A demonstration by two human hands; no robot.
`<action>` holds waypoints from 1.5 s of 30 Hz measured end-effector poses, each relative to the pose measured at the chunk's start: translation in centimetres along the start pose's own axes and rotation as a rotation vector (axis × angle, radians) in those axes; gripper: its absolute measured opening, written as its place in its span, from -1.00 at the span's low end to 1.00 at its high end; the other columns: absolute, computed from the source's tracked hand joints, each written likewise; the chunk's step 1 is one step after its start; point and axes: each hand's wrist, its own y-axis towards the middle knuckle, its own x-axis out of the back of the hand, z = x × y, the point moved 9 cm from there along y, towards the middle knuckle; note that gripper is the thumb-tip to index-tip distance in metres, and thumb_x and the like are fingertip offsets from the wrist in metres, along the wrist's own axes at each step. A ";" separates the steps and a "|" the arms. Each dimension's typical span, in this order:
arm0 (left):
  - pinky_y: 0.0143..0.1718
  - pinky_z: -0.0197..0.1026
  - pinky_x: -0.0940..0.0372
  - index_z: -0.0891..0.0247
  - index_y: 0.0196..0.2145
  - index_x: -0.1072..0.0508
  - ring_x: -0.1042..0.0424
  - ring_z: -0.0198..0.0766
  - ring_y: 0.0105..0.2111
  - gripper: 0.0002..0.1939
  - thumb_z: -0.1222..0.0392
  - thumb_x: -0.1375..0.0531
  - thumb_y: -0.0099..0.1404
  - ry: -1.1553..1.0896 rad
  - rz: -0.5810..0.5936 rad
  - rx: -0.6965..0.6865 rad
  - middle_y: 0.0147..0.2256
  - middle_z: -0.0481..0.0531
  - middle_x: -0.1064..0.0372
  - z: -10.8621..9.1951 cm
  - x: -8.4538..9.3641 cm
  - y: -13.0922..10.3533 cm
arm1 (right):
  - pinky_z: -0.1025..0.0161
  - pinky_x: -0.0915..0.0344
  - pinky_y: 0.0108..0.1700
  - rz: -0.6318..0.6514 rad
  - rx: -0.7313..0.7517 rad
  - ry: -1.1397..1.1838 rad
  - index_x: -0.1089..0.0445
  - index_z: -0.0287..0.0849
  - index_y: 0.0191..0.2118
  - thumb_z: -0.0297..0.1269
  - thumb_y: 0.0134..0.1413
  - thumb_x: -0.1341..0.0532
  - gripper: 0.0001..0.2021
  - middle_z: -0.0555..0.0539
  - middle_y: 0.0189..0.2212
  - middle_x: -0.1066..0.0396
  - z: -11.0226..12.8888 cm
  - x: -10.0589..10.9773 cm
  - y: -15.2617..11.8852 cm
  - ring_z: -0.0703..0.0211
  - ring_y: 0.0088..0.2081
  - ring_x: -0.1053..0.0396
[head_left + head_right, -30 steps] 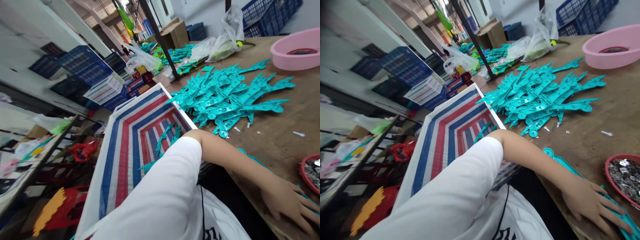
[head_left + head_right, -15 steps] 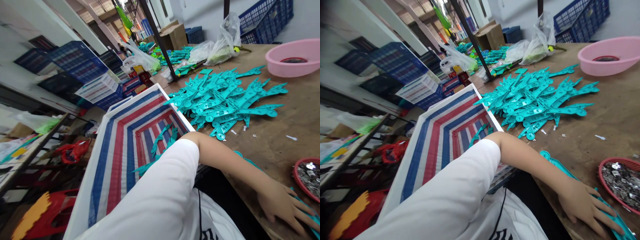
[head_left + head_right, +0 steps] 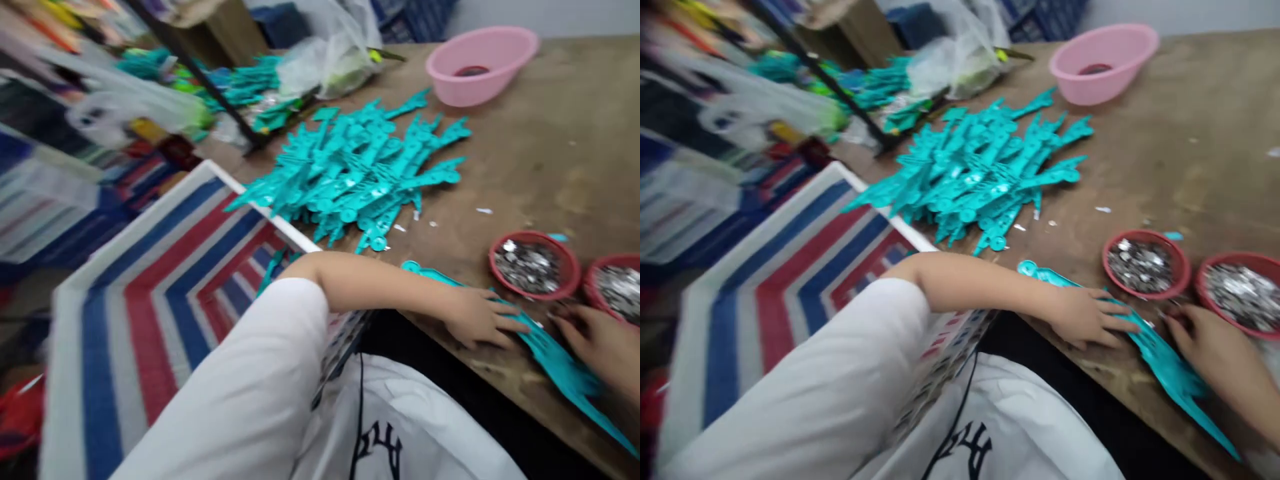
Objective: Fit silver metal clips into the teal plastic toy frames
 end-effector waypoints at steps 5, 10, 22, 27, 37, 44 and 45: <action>0.86 0.40 -0.33 0.15 0.67 -0.67 -0.24 0.29 0.85 -0.30 0.15 -0.46 0.66 -0.218 -0.022 0.010 0.84 0.18 -0.21 1.9 1.9 -1.7 | -0.34 -0.44 -0.09 0.115 0.021 -0.070 -0.47 0.15 -0.23 -0.04 0.43 -0.29 -0.86 -0.36 -0.15 -0.74 0.5 -0.5 -1.1 -0.53 -0.15 -0.69; 0.84 0.22 -0.32 0.25 0.57 -0.69 -0.42 0.16 0.76 -0.53 0.14 -0.32 0.85 -0.196 0.002 -0.029 0.66 0.23 -0.54 2.0 3.6 -2.0 | 0.02 -0.40 -0.07 0.088 0.173 -0.144 -0.39 0.02 -0.23 -0.34 0.37 -0.35 -0.85 -0.20 -0.20 -0.62 2.7 0.2 -0.6 -0.18 -0.17 -0.59; 0.90 0.19 -0.19 0.49 0.80 -0.41 -0.22 0.22 0.86 -0.25 0.16 -0.32 0.83 -0.194 -0.001 -0.016 0.82 0.41 -0.16 2.9 2.3 -1.6 | 0.03 -0.56 0.10 0.208 0.444 0.014 -0.80 -0.04 0.08 -0.41 0.54 -0.33 -0.74 -0.15 -0.01 -0.80 6.9 0.7 -2.3 -0.13 -0.04 -0.71; 0.91 0.13 -0.16 0.36 0.82 -0.41 -0.17 0.16 0.88 -0.25 0.12 -0.33 0.83 -0.224 0.008 -0.005 0.82 0.32 -0.21 3.1 1.7 -1.5 | -0.04 -0.62 0.18 0.192 0.644 -0.039 -0.83 -0.15 0.14 -0.43 0.71 -0.22 -0.64 -0.29 0.12 -0.81 7.3 -0.7 -3.0 -0.19 0.08 -0.75; 0.89 0.23 -0.21 0.28 0.84 -0.38 -0.17 0.18 0.88 -0.22 0.16 -0.35 0.81 -0.252 0.074 0.031 0.83 0.32 -0.19 3.1 2.1 -1.6 | 0.05 -0.45 0.06 0.198 0.723 -0.251 -0.70 -0.20 0.23 -0.47 0.82 -0.15 -0.68 -0.19 0.02 -0.72 8.3 -1.7 -3.4 -0.11 -0.01 -0.60; 0.89 0.31 -0.22 0.36 0.84 -0.33 -0.11 0.20 0.90 -0.24 0.20 -0.28 0.83 -0.259 0.106 0.037 0.82 0.43 -0.17 2.7 2.4 -1.7 | 0.06 -0.44 0.10 0.275 0.753 -0.395 -0.69 -0.12 0.18 -0.52 0.85 -0.11 -0.64 -0.13 0.03 -0.71 9.3 -1.7 -4.0 -0.11 0.05 -0.58; 0.89 0.30 -0.21 0.34 0.83 -0.34 -0.12 0.20 0.90 -0.24 0.21 -0.29 0.82 -0.279 0.093 0.047 0.81 0.42 -0.19 2.8 2.4 -1.6 | 0.05 -0.45 0.11 0.286 0.752 -0.411 -0.69 -0.11 0.18 -0.51 0.85 -0.12 -0.64 -0.13 0.03 -0.72 9.4 -1.8 -4.1 -0.11 0.07 -0.59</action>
